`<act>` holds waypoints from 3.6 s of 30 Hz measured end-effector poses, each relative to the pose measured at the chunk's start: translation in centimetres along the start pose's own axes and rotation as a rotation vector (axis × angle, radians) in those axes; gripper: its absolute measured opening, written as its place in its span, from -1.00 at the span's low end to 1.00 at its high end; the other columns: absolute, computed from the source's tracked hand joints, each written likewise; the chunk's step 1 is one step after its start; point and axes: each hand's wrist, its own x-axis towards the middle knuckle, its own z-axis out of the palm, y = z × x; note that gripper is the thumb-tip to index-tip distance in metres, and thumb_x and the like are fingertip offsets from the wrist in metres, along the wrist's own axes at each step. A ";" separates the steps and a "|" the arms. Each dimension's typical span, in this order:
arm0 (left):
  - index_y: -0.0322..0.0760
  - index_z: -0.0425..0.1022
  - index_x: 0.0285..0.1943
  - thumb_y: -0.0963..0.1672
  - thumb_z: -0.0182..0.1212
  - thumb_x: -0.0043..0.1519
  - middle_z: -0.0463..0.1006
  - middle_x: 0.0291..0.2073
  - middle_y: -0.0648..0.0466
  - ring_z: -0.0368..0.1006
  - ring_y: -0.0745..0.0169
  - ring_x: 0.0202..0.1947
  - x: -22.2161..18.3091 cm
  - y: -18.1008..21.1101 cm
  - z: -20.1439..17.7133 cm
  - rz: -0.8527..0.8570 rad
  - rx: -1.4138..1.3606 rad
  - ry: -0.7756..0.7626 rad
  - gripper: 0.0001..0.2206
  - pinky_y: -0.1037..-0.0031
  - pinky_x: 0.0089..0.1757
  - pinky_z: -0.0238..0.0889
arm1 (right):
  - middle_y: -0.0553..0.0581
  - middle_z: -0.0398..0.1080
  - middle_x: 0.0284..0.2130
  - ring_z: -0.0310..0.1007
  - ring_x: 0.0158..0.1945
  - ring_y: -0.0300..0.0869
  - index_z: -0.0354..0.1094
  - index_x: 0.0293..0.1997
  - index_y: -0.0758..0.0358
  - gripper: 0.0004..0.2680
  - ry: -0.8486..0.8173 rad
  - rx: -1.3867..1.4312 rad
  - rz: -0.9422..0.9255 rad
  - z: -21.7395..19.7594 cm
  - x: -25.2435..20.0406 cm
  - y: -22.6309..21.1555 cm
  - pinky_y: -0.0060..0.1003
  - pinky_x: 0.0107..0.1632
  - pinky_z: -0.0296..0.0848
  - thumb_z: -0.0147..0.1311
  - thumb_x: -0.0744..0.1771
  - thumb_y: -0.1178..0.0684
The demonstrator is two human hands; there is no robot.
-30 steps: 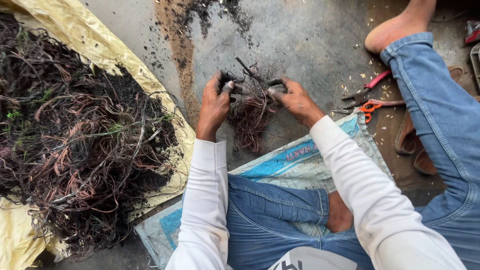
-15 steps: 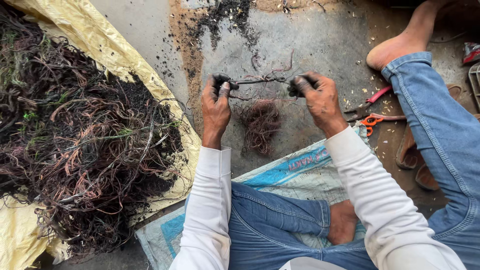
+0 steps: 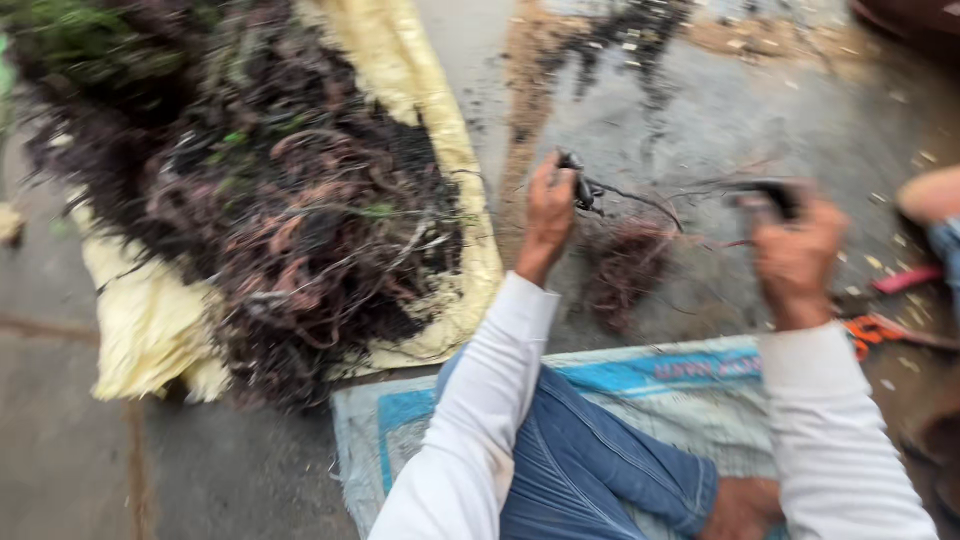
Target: The person sits on the floor and strips insulation from tangled copper wires using scissors and pliers. They pull apart the wire bundles, cut the insulation, and separate the copper strands, placing the processed wires into a pile.
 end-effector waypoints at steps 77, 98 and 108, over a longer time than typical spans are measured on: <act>-0.35 0.46 0.26 -0.19 0.28 0.26 0.67 -0.20 -0.05 0.63 0.18 -0.27 -0.3 12.9 -3.9 -0.196 -0.320 -0.219 -0.64 0.42 -0.26 0.52 | 0.12 0.42 -0.41 0.40 -0.44 -0.19 0.46 -0.06 0.34 -0.92 0.137 0.004 0.192 -12.8 7.1 -2.2 -0.25 -0.30 0.40 0.20 0.43 0.14; -0.37 0.61 -0.02 -0.17 0.33 0.31 0.64 -0.24 0.09 0.51 0.44 -0.22 -2.2 14.9 -2.8 -0.085 -0.522 -0.514 -0.85 0.53 -0.15 0.42 | 0.16 0.57 -0.32 0.52 -0.23 -0.25 0.50 -0.13 0.37 -0.89 -0.309 -0.008 0.033 2.8 4.2 -7.8 -0.29 -0.09 0.49 0.18 0.35 0.14; -0.29 0.48 -0.09 -0.11 0.21 0.37 0.64 -0.26 0.01 0.61 0.27 -0.26 -2.6 13.9 -1.5 -0.112 -0.578 -0.284 -0.87 0.41 -0.15 0.58 | 0.11 0.41 -0.47 0.38 -0.44 -0.13 0.37 -0.17 0.33 -0.90 -0.153 -0.048 0.105 3.5 2.6 -7.3 -0.16 -0.35 0.36 0.13 0.40 0.10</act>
